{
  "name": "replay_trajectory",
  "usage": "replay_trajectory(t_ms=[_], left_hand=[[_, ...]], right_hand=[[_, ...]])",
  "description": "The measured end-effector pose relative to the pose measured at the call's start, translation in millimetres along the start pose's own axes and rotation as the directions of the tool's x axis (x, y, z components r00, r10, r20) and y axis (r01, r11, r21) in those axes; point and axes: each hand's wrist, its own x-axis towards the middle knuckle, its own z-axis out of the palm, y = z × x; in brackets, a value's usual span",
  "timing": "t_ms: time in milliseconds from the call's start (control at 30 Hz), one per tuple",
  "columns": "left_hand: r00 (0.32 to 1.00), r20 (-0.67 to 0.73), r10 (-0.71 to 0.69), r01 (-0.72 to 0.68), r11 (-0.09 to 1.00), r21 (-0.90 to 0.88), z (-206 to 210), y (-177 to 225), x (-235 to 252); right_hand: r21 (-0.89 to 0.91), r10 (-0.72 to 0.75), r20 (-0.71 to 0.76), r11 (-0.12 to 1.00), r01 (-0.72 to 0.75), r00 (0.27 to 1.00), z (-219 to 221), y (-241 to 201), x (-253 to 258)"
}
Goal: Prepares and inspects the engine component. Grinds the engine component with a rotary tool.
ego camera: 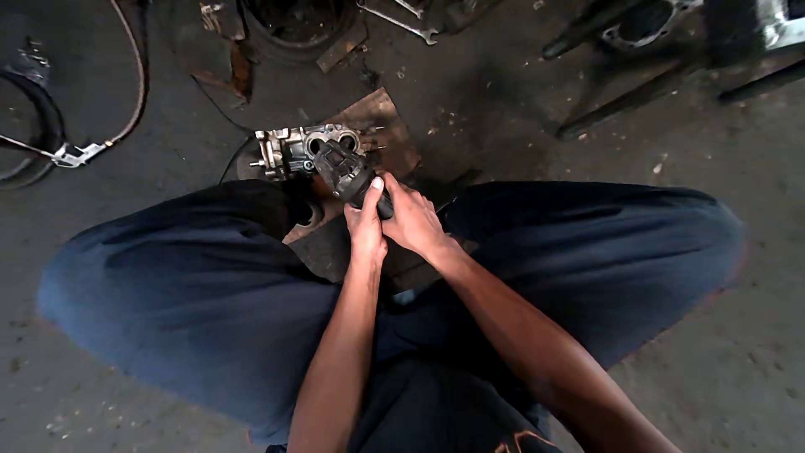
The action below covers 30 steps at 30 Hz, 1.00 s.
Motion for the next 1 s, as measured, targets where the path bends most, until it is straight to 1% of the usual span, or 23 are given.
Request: replay_trajectory(t_ms=[200, 500, 667, 867, 1000], left_hand=[[1.000, -0.021, -0.011, 0.011, 1.000, -0.014, 1, 1, 1], [0.994, -0.090, -0.057, 0.060, 0.998, 0.031, 1, -9, 23], [0.992, -0.103, -0.078, 0.082, 0.996, 0.032, 3, -12, 33], [0.992, -0.089, -0.086, 0.090, 0.995, 0.038, 2, -11, 39], [0.996, -0.057, -0.067, 0.069, 0.996, 0.047, 1, -9, 37]], right_hand=[[-0.013, -0.010, 0.006, 1.000, 0.010, 1.000, -2, -1, 1], [-0.016, 0.031, 0.038, 0.999, -0.031, 0.999, 4, 4, 22], [-0.006, 0.056, 0.050, 0.998, -0.055, 0.997, 5, 6, 30], [-0.011, 0.061, 0.057, 0.998, -0.061, 0.997, 7, 7, 36], [-0.026, 0.062, 0.055, 0.998, -0.061, 0.997, 7, 3, 34]])
